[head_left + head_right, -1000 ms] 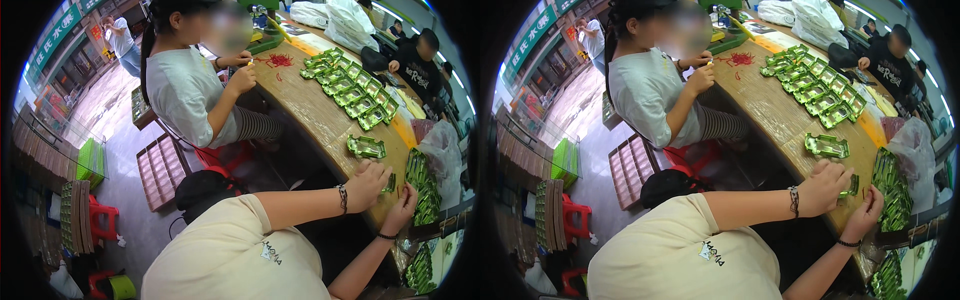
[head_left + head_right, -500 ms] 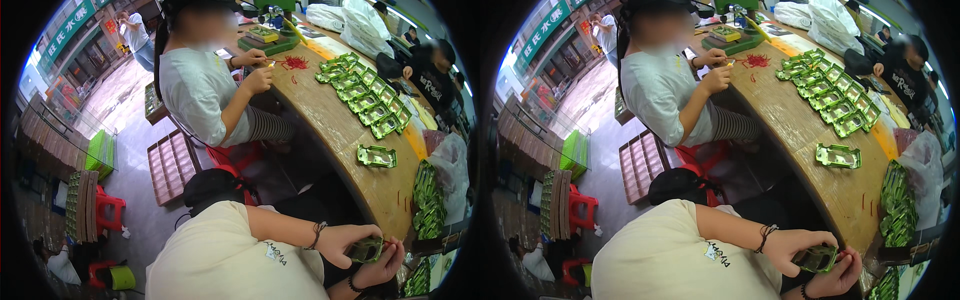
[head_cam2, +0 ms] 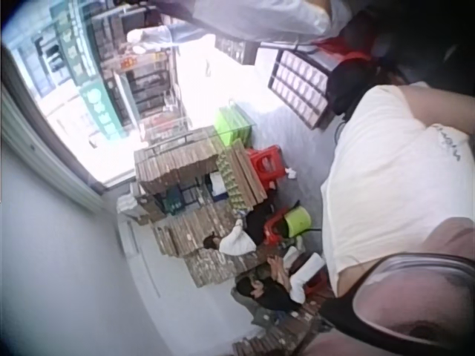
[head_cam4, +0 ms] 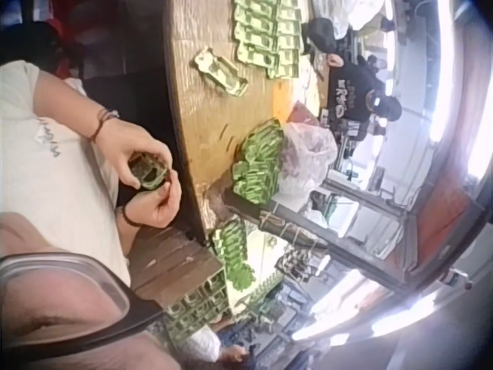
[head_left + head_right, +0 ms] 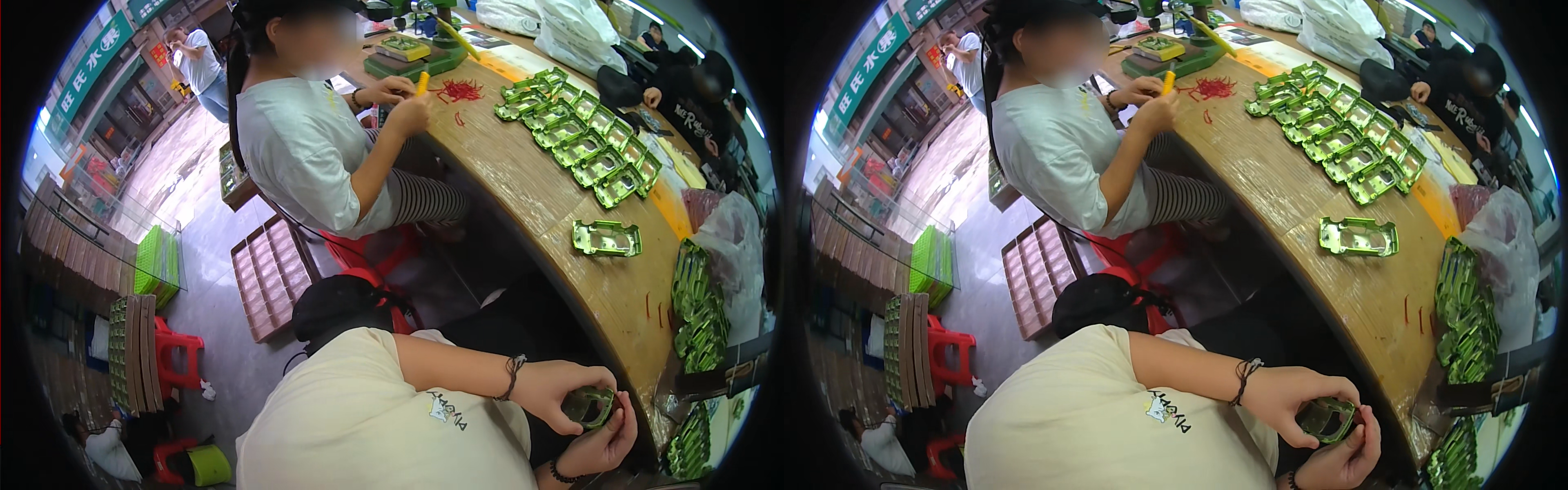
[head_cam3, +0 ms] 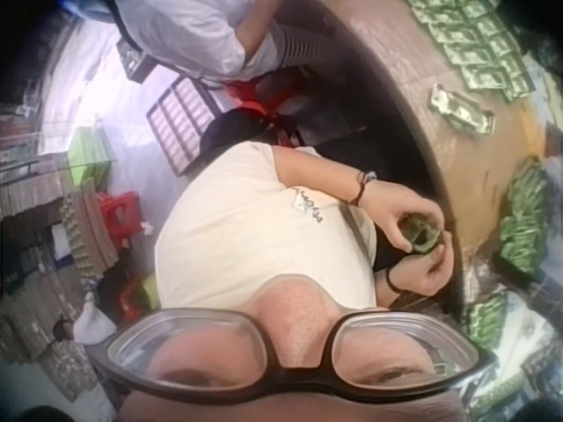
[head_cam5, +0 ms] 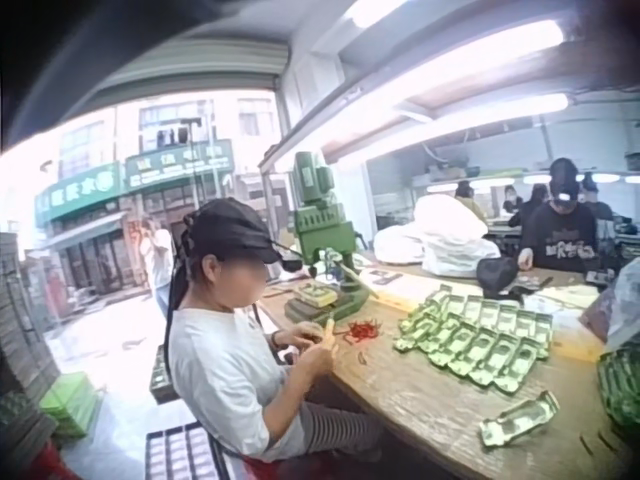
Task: The person assembles toy car shells by attaching red plastic pieces, inserting clear windows, pressing them against a mounted heated iron to fuse the parts, and arranging the car shells on the workbench by hand.
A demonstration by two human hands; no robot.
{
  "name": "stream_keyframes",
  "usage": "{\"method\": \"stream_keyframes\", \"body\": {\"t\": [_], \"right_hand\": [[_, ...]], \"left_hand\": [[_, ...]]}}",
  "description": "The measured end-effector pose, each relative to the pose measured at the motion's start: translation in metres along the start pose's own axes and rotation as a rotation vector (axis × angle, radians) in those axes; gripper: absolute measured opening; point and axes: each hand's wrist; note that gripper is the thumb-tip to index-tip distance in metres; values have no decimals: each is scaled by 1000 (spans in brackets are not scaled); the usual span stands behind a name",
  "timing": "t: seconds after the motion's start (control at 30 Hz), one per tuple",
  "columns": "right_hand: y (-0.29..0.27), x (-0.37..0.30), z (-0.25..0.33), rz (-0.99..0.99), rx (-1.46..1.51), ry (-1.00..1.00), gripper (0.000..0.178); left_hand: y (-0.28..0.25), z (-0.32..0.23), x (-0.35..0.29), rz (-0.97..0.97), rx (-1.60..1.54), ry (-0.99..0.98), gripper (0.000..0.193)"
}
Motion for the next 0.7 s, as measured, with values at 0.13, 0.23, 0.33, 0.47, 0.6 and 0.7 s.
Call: {"method": "stream_keyframes", "body": {"t": [0.13,0.23,0.33,0.47,0.6,0.7], "right_hand": [[1,-4,-5,-47,70,-15,19],[3,-9,-11,-48,50,-160,20],[5,-5,-3,-58,1,-148,20],[9,-3,1,-65,-34,-116,18],[2,-5,-7,-10,-149,-407,18],[3,-7,-8,-32,-108,-440,18]], "left_hand": [[1,-3,0,38,-99,-52,62],[5,2,2,40,-283,-76,61],[3,4,3,105,-231,-20,60],[2,2,-1,78,-226,-25,61],[2,2,0,109,-174,-26,62],[4,3,1,107,-147,-12,62]]}}
Point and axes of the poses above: each hand's wrist, its own x-axis towards the middle knuckle, its own y-axis out of the palm, z = x × y, and after that the axes turned 12 degrees about -y, right-handed
